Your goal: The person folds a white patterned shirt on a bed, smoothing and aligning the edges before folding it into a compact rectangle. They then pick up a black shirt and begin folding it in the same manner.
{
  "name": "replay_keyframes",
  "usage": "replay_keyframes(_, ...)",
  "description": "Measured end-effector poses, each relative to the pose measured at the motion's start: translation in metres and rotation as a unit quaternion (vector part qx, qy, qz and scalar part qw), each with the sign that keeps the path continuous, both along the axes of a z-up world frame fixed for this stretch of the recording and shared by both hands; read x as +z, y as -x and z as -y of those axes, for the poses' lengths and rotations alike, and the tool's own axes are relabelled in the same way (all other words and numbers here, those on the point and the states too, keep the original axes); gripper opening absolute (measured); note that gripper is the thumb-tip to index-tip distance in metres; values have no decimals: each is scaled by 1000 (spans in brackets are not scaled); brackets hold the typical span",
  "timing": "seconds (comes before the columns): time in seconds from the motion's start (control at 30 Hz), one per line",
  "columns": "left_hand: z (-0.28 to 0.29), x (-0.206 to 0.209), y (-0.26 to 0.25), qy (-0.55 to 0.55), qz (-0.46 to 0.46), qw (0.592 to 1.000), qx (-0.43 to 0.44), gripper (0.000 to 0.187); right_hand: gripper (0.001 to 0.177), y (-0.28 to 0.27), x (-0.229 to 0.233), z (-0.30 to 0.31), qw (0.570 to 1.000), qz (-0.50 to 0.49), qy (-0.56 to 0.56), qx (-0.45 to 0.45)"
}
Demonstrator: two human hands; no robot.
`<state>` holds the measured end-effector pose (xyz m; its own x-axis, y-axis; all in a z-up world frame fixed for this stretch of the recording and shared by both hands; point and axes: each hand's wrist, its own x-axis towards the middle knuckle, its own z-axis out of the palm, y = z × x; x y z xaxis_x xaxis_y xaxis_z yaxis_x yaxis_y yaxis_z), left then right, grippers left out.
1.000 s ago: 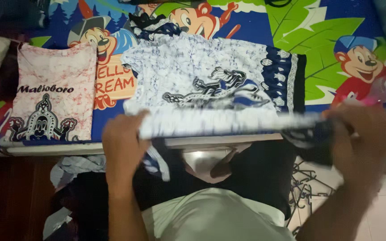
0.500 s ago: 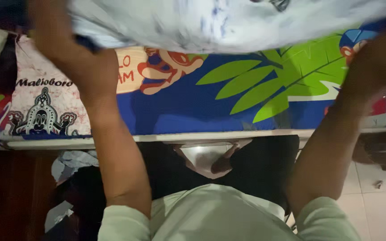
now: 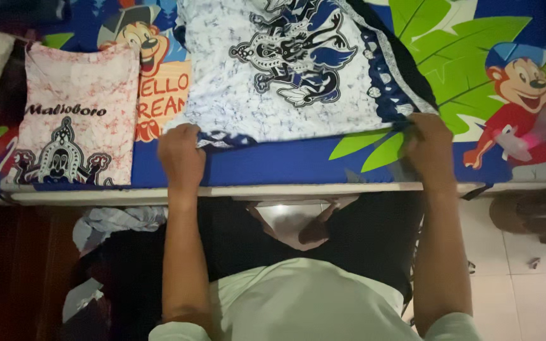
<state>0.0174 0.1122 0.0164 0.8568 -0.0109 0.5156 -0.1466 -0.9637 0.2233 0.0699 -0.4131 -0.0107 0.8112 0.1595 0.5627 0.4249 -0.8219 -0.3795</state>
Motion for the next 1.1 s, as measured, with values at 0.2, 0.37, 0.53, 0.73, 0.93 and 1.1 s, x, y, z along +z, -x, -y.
replay_keyframes(0.2,-7,10,30,0,-51,999,7,40,24,46,3,-2,997,-56,20,-49)
replay_keyframes(0.37,6,4,45,85,-105,988,-72,78,29,71,-10,-15,998,-34,44,-33)
replay_keyframes(0.53,-5,-17,13,158,-92,962,201,62,59,48,-22,-11,982,-23,-21,-184)
replay_keyframes(0.73,-18,-37,-8,253,-99,932,241,30,43,12,-33,6,960,-180,26,-212)
replay_keyframes(0.93,-2,-19,39,230,-75,946,218,36,46,69,-6,32,879,-421,66,-216)
replay_keyframes(1.1,26,-5,13,46,23,983,175,63,48,67,6,-5,924,-235,92,-289)
